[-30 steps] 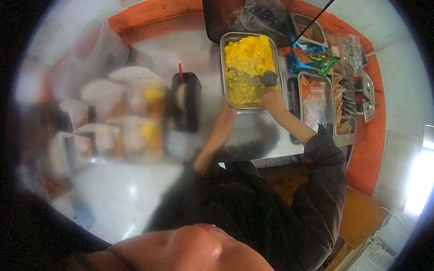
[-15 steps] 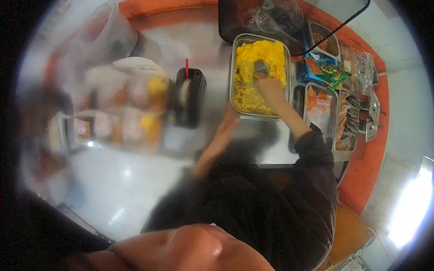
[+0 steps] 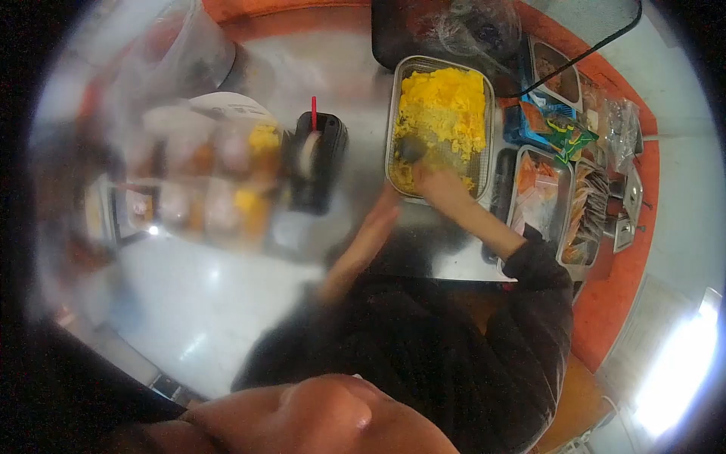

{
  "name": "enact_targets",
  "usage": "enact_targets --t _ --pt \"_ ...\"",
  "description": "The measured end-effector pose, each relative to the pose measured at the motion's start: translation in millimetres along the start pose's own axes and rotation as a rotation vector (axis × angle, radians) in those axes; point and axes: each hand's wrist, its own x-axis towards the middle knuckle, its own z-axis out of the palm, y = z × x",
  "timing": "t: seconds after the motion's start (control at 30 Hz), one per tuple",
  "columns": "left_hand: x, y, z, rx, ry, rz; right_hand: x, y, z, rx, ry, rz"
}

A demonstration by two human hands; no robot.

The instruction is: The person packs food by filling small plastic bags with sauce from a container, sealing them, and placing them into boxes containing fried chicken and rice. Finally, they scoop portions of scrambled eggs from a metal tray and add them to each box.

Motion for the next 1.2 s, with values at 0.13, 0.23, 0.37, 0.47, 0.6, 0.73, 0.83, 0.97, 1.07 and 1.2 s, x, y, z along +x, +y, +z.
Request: enact_targets --t 0.13,0.23,0.37,0.47,0.6,0.73,0.83,0.97,1.07,1.2 --pt "-1 3 6 0.002 0.056 -0.036 -23 -31 -23 0.103 0.074 -0.081" --pt "-3 14 8 -0.009 0.060 -0.065 -18 -19 -38 0.462 -0.026 -0.028" --pt "-6 12 5 0.039 0.045 -0.064 -15 21 -31 0.996 -0.135 0.324" --pt "-2 4 0 0.058 0.043 -0.005 -19 34 -3 1.486 -0.146 0.434" --pt "-8 14 1 0.010 0.029 -0.004 -30 30 9 1.650 -0.098 0.571" --pt "-7 9 -4 -0.027 0.019 -0.006 -42 36 16 1.833 -0.014 0.614" --pt "-9 14 -3 0.000 0.033 -0.039 -34 36 4 1.088 0.326 0.536" --pt "-7 6 -6 -0.018 0.037 -0.020 -14 40 15 0.149 0.131 0.333" --pt "-3 7 -9 0.011 0.051 -0.016 -4 -1 9 -0.044 0.053 0.198" --pt "-4 6 -11 0.003 0.073 -0.059 -14 -30 -28 0.308 0.016 0.049"
